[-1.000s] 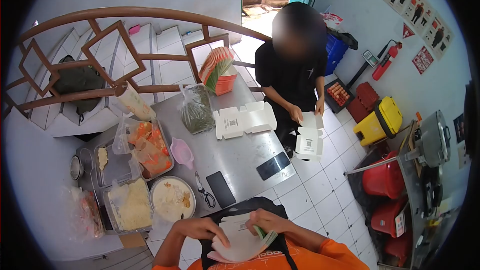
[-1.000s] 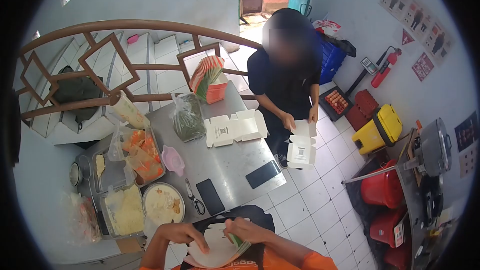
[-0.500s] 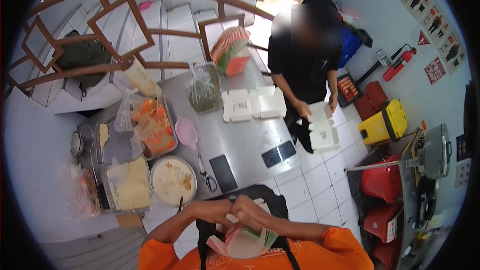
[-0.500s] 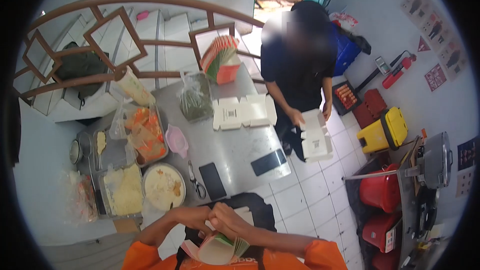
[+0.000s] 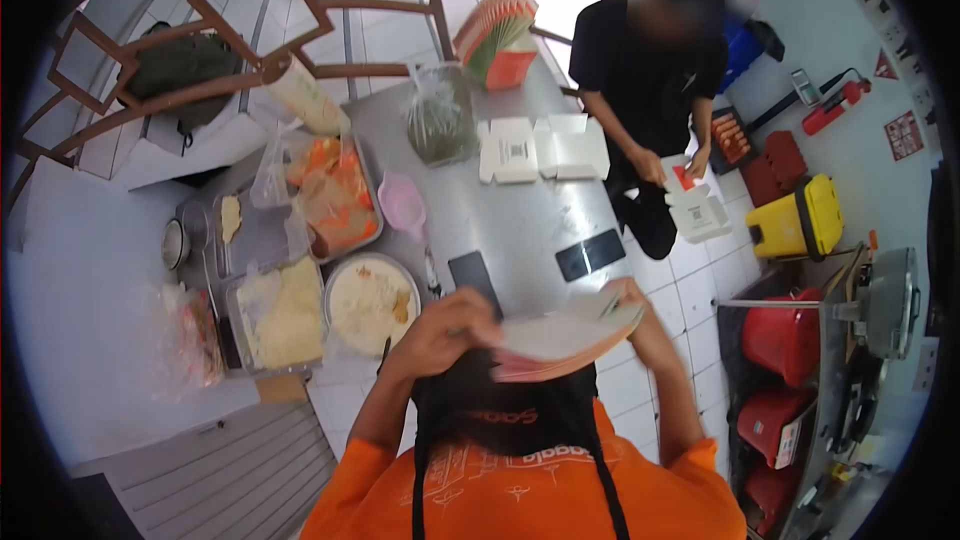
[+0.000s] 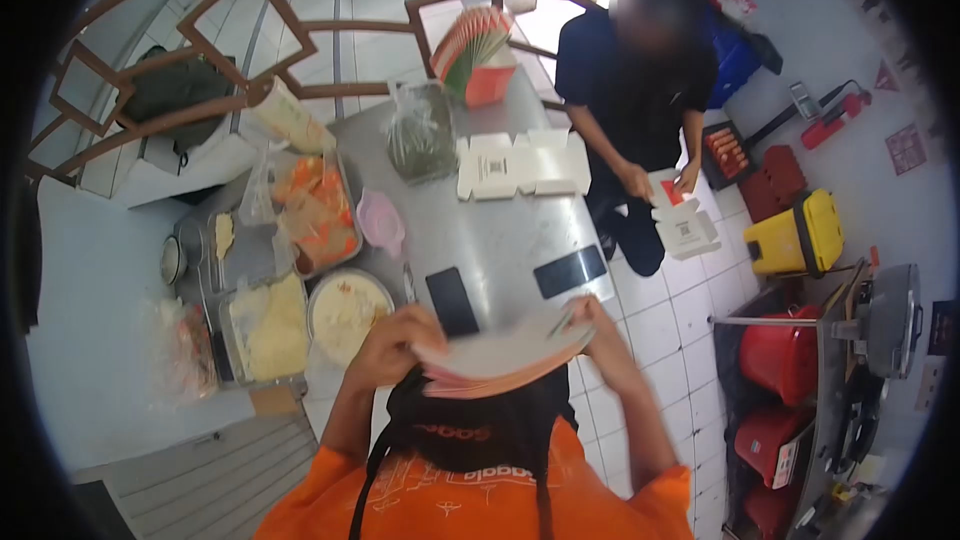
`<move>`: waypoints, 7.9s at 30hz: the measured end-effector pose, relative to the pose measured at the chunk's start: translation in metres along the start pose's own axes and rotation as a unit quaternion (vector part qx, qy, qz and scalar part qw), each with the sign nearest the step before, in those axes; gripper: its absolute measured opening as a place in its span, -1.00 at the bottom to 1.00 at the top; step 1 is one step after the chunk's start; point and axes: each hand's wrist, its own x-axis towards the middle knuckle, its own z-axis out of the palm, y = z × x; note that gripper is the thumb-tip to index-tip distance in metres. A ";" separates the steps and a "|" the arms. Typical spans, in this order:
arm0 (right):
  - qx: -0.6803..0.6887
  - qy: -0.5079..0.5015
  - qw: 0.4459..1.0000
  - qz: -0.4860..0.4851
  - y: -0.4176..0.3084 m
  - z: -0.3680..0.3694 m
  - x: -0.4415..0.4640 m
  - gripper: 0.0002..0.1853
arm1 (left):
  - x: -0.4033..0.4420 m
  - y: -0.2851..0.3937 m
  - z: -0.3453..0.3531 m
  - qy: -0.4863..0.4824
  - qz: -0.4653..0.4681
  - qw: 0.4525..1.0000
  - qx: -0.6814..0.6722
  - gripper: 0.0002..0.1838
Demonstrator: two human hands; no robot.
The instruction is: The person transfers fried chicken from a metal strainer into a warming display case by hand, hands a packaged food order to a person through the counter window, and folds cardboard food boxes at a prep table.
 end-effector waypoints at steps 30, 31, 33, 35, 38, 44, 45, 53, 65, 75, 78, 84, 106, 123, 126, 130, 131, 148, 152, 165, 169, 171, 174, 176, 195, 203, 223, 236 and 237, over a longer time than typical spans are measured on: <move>0.039 -0.150 0.962 0.227 0.186 0.018 0.165 -0.49 | -0.022 -0.218 0.086 -0.096 -0.067 0.903 0.413 -0.51; 0.042 -0.133 0.963 0.231 0.184 0.015 0.162 -0.49 | -0.020 -0.217 0.087 -0.089 -0.053 0.907 0.407 -0.52; 0.048 -0.118 0.962 0.243 0.178 0.016 0.157 -0.49 | -0.020 -0.210 0.079 -0.053 -0.023 0.916 0.397 -0.53; 0.064 -0.134 0.956 0.254 0.180 0.011 0.159 -0.56 | -0.020 -0.203 0.075 -0.004 0.017 0.923 0.384 -0.55; 0.061 -0.148 0.949 0.272 0.179 0.011 0.163 -0.57 | -0.016 -0.205 0.083 -0.068 -0.104 0.902 0.413 -0.57; -0.349 -0.023 0.928 0.129 0.163 0.005 0.157 -0.55 | 0.011 -0.233 0.068 -0.125 -0.242 0.901 0.336 -0.72; -0.555 0.068 0.828 -0.026 0.165 0.005 0.158 -0.53 | 0.017 -0.237 0.061 -0.135 -0.246 0.902 0.328 -0.73; -0.574 -0.194 0.786 -0.120 0.155 0.065 0.159 -0.56 | 0.036 -0.256 0.047 -0.224 -0.217 0.895 0.318 -0.63; -0.162 -0.024 0.973 -0.161 -0.041 0.025 0.049 -0.66 | -0.022 -0.180 0.019 0.447 -0.255 0.800 -0.307 -0.27; -0.046 0.103 0.970 -0.215 -0.004 0.002 0.066 -0.50 | 0.067 -0.086 -0.015 0.508 -0.083 0.823 -0.238 -0.45; 0.101 0.154 0.955 -0.232 0.003 0.016 0.096 -0.59 | 0.079 -0.097 0.002 0.522 -0.066 0.819 -0.229 -0.49; 0.097 0.020 0.976 -0.193 0.040 0.120 0.135 -0.48 | 0.092 -0.067 0.042 0.437 -0.161 0.847 -0.258 -0.48; 0.215 -0.038 0.939 -0.266 0.051 0.074 0.127 -0.48 | 0.016 -0.098 0.062 0.452 -0.151 0.847 -0.234 -0.41; -0.293 -0.064 0.918 -0.260 -0.100 0.058 0.072 -0.82 | 0.087 -0.201 -0.055 0.524 -0.191 0.765 -0.322 -0.37; -0.441 -0.147 0.765 -0.445 -0.069 0.085 0.072 -0.88 | 0.078 -0.198 -0.063 0.453 -0.206 0.732 -0.464 -0.17; -0.506 -0.137 0.720 -0.455 0.059 0.098 0.104 -0.78 | 0.019 -0.192 -0.019 0.333 -0.315 0.787 -0.413 -0.12; -0.509 -0.140 0.730 -0.435 0.090 0.096 0.111 -0.75 | 0.007 -0.203 -0.005 0.308 -0.337 0.791 -0.408 -0.15; -0.426 -0.282 0.823 -0.249 0.149 0.071 0.149 -0.47 | -0.053 -0.232 0.039 0.353 -0.362 0.785 -0.357 -0.22; -0.429 -0.268 0.821 -0.265 0.161 0.065 0.158 -0.51 | -0.057 -0.229 0.047 0.345 -0.376 0.799 -0.319 -0.25; -0.570 -0.031 0.805 -0.158 0.172 0.118 0.127 -0.14 | -0.062 -0.223 0.061 0.330 -0.408 0.806 -0.274 -0.28; -0.618 -0.055 0.766 -0.171 0.176 0.116 0.121 -0.10 | -0.058 -0.229 0.047 0.287 -0.406 0.842 -0.208 -0.30; -0.636 -0.065 0.743 -0.199 0.184 0.108 0.123 -0.16 | -0.060 -0.231 0.042 0.240 -0.415 0.866 -0.143 -0.31; -0.599 -0.159 0.763 -0.182 0.175 0.086 0.128 -0.30 | -0.063 -0.249 0.034 0.210 -0.385 0.897 -0.061 -0.34; -0.552 -0.186 0.783 -0.217 0.186 0.063 0.147 -0.37 | -0.066 -0.247 0.036 0.192 -0.374 0.907 0.013 -0.37; -0.460 -0.327 0.812 -0.150 0.161 0.035 0.192 -0.64 | -0.033 -0.233 0.003 -0.131 -0.116 0.868 0.464 -0.22; -0.622 -0.296 0.710 -0.148 0.157 0.063 0.175 -0.40 | -0.028 -0.254 -0.002 -0.139 -0.073 0.843 0.515 -0.26; -0.599 -0.250 0.727 -0.223 0.172 0.048 0.153 -0.40 | -0.006 -0.240 -0.023 -0.253 0.056 0.809 0.528 -0.23; -0.574 -0.331 0.724 -0.193 0.174 0.041 0.187 -0.46 | 0.002 -0.234 -0.021 -0.260 0.061 0.796 0.543 -0.22; -0.548 -0.358 0.731 -0.193 0.184 0.038 0.200 -0.50 | -0.002 -0.242 -0.022 -0.258 0.072 0.796 0.543 -0.22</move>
